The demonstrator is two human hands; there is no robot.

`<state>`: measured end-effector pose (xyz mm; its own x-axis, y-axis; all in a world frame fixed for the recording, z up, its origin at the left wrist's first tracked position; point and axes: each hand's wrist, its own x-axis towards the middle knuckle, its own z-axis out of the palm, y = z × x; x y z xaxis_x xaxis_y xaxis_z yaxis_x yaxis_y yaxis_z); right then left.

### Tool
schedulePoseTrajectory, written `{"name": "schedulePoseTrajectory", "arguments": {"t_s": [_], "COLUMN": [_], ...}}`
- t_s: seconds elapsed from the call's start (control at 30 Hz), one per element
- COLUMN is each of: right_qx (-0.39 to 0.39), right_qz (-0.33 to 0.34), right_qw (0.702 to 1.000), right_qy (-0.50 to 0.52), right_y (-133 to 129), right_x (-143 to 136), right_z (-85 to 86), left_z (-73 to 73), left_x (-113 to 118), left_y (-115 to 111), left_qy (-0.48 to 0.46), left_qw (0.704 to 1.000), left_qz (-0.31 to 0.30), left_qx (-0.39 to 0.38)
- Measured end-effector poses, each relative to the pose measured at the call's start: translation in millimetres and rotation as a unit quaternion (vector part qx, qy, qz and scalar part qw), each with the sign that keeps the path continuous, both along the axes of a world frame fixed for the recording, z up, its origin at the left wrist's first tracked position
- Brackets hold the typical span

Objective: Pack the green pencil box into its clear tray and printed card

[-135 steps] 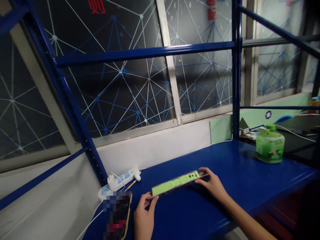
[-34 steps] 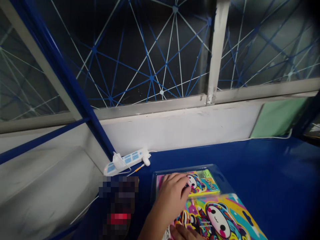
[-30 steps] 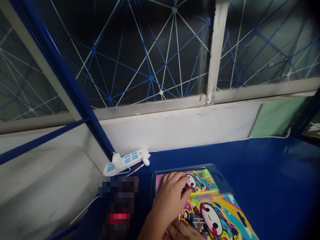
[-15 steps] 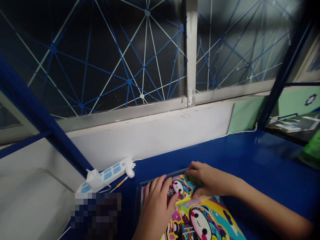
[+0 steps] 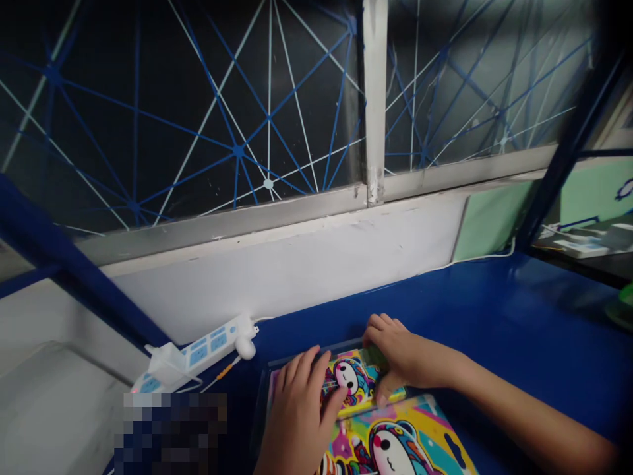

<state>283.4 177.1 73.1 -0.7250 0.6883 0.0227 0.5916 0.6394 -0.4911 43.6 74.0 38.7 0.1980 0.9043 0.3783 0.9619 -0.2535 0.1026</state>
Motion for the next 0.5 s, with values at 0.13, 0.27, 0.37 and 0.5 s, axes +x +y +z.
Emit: {"name": "schedulePoseTrajectory", "arguments": {"t_s": [0.13, 0.27, 0.37, 0.5], "right_qx": [0.032, 0.088, 0.111, 0.140], "right_qz": [-0.014, -0.018, -0.025, -0.019], "right_qw": [0.999, 0.993, 0.991, 0.988], "right_qy": [0.034, 0.072, 0.068, 0.067], "right_y": [-3, -9, -14, -22], "right_x": [0, -1, -4, -8], "right_z": [-5.1, -8.7, -9.7, -6.5], "left_z": [3.1, 5.4, 8.7, 15.9], "left_x": [2, -2, -11, -24], "left_y": [-2, -1, -1, -3], "left_qy": [0.005, 0.001, -0.009, -0.004], "left_qw": [1.000, 0.999, 0.997, 0.994], "left_qz": [0.013, 0.030, 0.063, 0.053], "left_qx": [0.007, 0.013, 0.042, 0.094]}}
